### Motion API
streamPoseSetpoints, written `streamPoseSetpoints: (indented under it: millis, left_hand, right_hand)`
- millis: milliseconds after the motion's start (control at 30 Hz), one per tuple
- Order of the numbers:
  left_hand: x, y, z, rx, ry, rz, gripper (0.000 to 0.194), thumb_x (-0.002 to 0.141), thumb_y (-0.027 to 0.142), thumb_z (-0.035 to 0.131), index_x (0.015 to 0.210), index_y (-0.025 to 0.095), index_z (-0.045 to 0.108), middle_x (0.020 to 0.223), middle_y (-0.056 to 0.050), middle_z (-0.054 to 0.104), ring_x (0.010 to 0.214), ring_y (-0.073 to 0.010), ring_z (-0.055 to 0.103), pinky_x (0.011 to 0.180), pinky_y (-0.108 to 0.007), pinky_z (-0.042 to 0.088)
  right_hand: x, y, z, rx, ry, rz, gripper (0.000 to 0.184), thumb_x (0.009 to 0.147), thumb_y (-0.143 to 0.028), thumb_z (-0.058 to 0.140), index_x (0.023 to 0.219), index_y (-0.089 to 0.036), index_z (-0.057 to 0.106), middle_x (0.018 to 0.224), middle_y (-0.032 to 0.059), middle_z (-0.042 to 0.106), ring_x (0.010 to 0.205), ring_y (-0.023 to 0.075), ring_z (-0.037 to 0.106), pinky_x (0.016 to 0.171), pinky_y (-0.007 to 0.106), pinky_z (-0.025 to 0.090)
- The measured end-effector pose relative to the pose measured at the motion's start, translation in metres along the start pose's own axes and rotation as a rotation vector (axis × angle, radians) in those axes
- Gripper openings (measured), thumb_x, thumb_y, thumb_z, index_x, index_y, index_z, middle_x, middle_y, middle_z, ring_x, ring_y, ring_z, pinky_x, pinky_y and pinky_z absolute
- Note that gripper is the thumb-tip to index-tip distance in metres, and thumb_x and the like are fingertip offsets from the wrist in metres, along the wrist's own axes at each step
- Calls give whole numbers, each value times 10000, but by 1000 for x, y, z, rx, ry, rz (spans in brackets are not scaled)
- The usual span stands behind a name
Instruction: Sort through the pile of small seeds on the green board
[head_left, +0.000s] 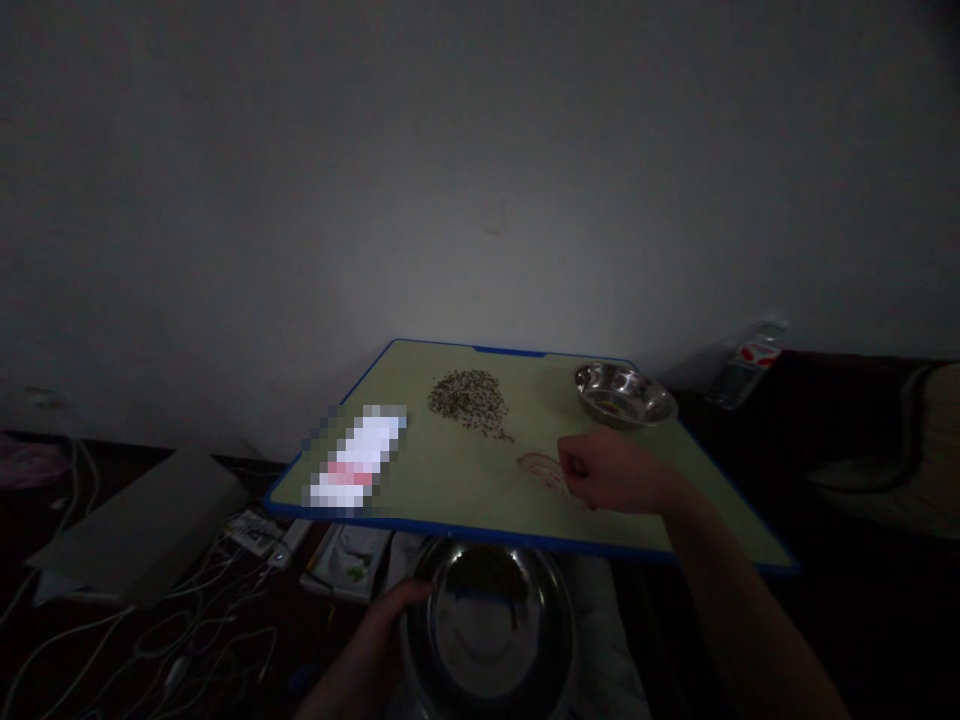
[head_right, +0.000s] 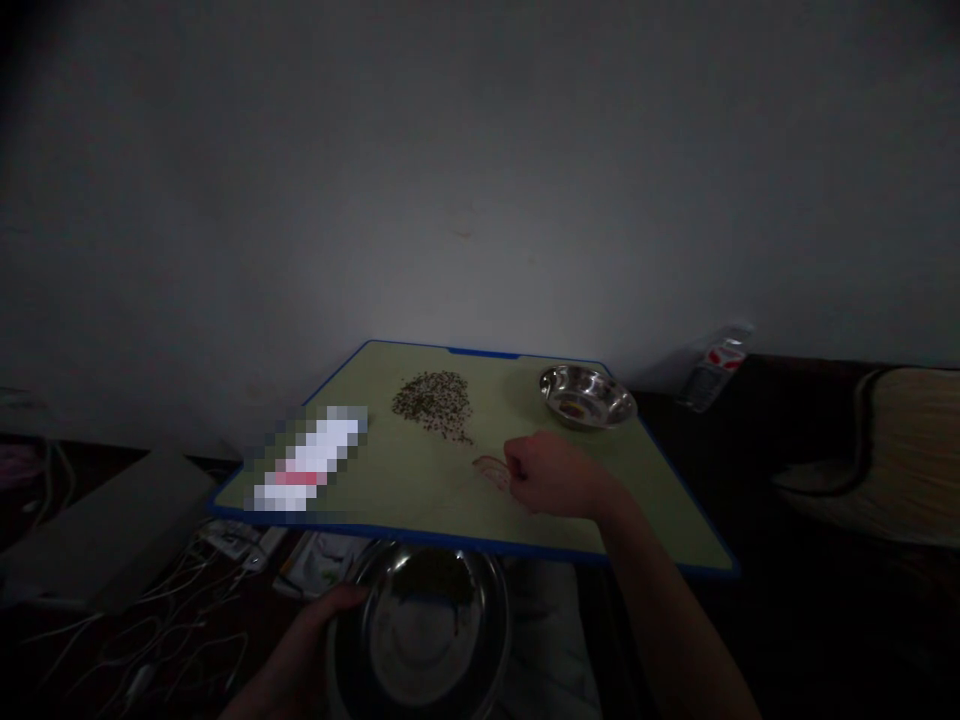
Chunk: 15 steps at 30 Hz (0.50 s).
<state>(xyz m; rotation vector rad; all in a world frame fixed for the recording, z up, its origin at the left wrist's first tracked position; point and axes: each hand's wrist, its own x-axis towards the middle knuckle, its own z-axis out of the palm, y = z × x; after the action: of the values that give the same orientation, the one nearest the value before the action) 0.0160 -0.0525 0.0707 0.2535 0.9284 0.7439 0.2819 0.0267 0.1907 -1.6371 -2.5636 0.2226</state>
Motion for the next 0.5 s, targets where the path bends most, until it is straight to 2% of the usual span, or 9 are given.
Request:
streamPoseSetpoints:
  millis: [133, 367, 500]
  left_hand:
    - [0, 1, 0, 35, 12, -25, 211, 630, 277, 600, 734, 117, 689, 642, -99, 716, 814, -302, 634, 793, -379, 409]
    - [5, -1, -7, 52, 46, 0, 145, 609, 272, 622, 643, 146, 685, 590, -71, 708, 727, -282, 646, 767, -362, 418]
    - [4, -1, -6, 56, 35, 6, 179, 618, 292, 618, 697, 149, 692, 643, -78, 718, 776, -293, 641, 792, -370, 411]
  right_hand:
    - [5, -3, 0, 12, -10, -13, 96, 681, -194, 480, 636, -158, 556, 594, 32, 595, 511, 99, 492, 470, 209, 261]
    - [23, -12, 5, 19, 43, -4, 137, 715, -245, 475, 662, -155, 563, 594, 31, 603, 499, 96, 497, 468, 204, 264]
    - [20, -16, 7, 59, 77, 11, 110, 705, -226, 485, 669, -157, 562, 609, 29, 608, 513, 95, 501, 477, 201, 277]
